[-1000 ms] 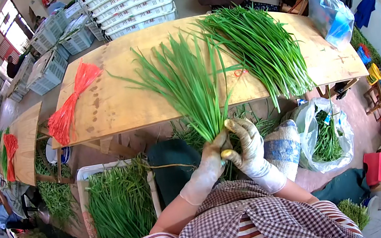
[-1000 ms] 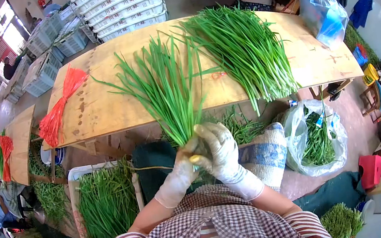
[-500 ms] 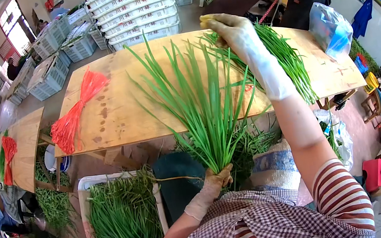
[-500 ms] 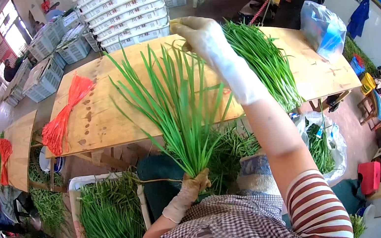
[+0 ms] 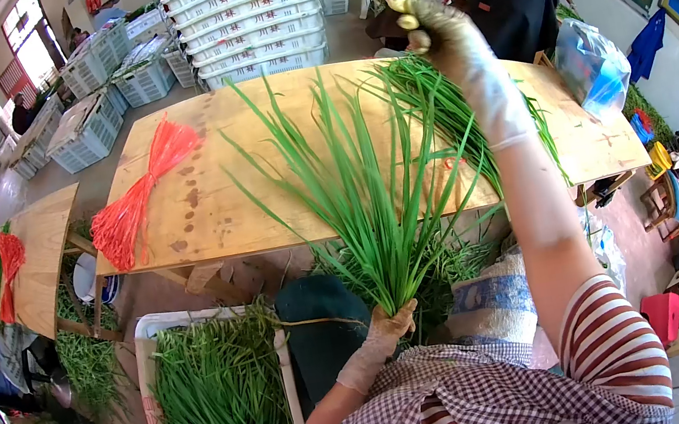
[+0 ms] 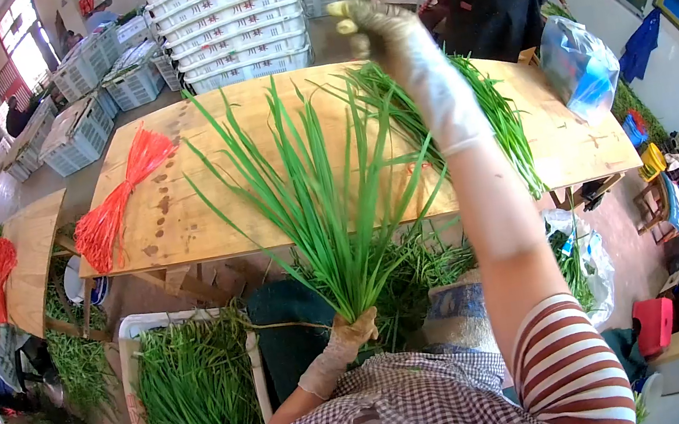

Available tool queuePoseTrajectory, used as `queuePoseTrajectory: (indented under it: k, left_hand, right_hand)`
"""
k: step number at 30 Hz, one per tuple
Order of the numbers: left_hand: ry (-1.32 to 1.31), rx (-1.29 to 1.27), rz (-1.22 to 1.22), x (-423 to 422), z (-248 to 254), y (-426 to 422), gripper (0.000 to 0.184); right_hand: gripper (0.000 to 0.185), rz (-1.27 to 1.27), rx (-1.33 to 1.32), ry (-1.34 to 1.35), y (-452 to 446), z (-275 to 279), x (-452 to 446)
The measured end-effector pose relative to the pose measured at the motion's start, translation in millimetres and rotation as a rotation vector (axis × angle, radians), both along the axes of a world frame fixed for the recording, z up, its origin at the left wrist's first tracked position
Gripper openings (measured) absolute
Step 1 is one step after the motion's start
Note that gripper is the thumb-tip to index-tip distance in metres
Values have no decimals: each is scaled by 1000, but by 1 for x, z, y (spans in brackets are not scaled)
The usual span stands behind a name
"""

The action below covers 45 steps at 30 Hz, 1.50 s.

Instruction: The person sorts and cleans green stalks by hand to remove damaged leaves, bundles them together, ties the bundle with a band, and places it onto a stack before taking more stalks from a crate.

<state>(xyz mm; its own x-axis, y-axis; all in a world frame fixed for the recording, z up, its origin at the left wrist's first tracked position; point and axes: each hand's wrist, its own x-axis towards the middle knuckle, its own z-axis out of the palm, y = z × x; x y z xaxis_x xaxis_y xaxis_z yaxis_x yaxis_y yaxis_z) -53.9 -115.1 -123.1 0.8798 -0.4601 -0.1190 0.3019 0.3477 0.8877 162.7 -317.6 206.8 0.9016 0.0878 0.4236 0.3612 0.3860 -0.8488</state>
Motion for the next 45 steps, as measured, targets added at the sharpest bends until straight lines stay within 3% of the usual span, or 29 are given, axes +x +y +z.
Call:
queuePoseTrajectory:
  k: [3, 4, 7, 9, 10, 14, 15, 18, 22, 23, 26, 28, 29, 30, 31, 32, 33, 34, 35, 37, 39, 40, 41, 43, 45]
  left_hand:
    - [164, -107, -18, 4, -14, -1, 20]
    - [240, -150, -32, 5, -15, -1, 19]
    - [54, -4, -10, 3, -14, -2, 18]
    - [196, -94, -29, 3, -12, -1, 18]
    - [266, -138, -36, 3, -12, 0, 19]
    - [74, -27, -26, -1, -9, -2, 20]
    - [36, 29, -32, -1, -8, -3, 20]
    - [-9, 102, -41, 0, -2, -2, 20]
    - [-21, 46, -30, -3, 2, -1, 20]
    - [-13, 23, -22, -4, 2, 0, 19]
    - [71, -47, 6, -1, 1, -3, 18]
    - [213, -90, 32, 6, 1, -6, 17]
    - [158, -75, 6, 6, -3, -6, 17]
    - [109, -62, -19, 4, -10, -5, 17]
    - [55, -52, -38, 4, -16, -6, 16]
    - [42, -116, -3, 1, -22, -8, 17]
    - [20, -72, 22, 3, -23, -9, 17]
    - [3, -30, 47, 2, -25, -9, 17]
    - [-12, 10, 72, 1, -27, -10, 17]
    - [-35, 46, 51, 4, -25, -9, 20]
    - [-66, 44, 61, 6, -31, -9, 21]
    - [-56, 40, 62, 6, -33, -9, 22]
    - [-46, 36, 63, 6, -31, -9, 22]
    - [170, -119, 27, 7, -23, -8, 19]
    - [81, 14, 26, 4, -18, -7, 18]
  right_hand:
    - [31, 339, -625, -222, -19, 38, -51]
    - [36, 275, -677, -278, -15, 43, -59]
    - [32, -146, -547, 32, -17, 31, -38]
    - [33, -325, -635, 221, -21, 7, -22]
    - [34, -333, -692, 278, -19, -4, -18]
    - [39, -160, -673, 488, 8, -43, -14]
    - [42, -230, -689, 555, 14, -54, -6]
    - [43, -288, -523, 561, 35, -62, -10]
    - [29, -250, -534, 381, 51, -69, -9]
    - [23, -345, -648, 375, 55, -74, -2]
    - [19, -450, -620, 334, 63, -78, 3]
    - [20, -324, -159, 420, 49, -86, 42]
    - [21, -256, 72, 460, 57, -73, 37]
    - [17, -186, 319, 285, 44, -56, 23]
    - [20, -64, 302, 177, 28, -43, 26]
    - [22, -40, 257, 82, 35, -22, 2]
    - [22, 7, 48, -8, 39, -1, -27]
    - [34, 3, -290, -69, 42, 13, -60]
    - [33, 94, -550, -142, 45, 19, -88]
    - [31, 559, -854, -331, 53, 16, -124]
    - [31, 995, -928, -427, 59, 7, -143]
    - [31, 978, -957, -405, 53, 8, -146]
    - [29, 757, -1085, -431, 42, 17, -148]
    - [28, 21, -1003, 76, 21, 22, -143]
    - [27, -409, -749, 131, 15, 22, -111]
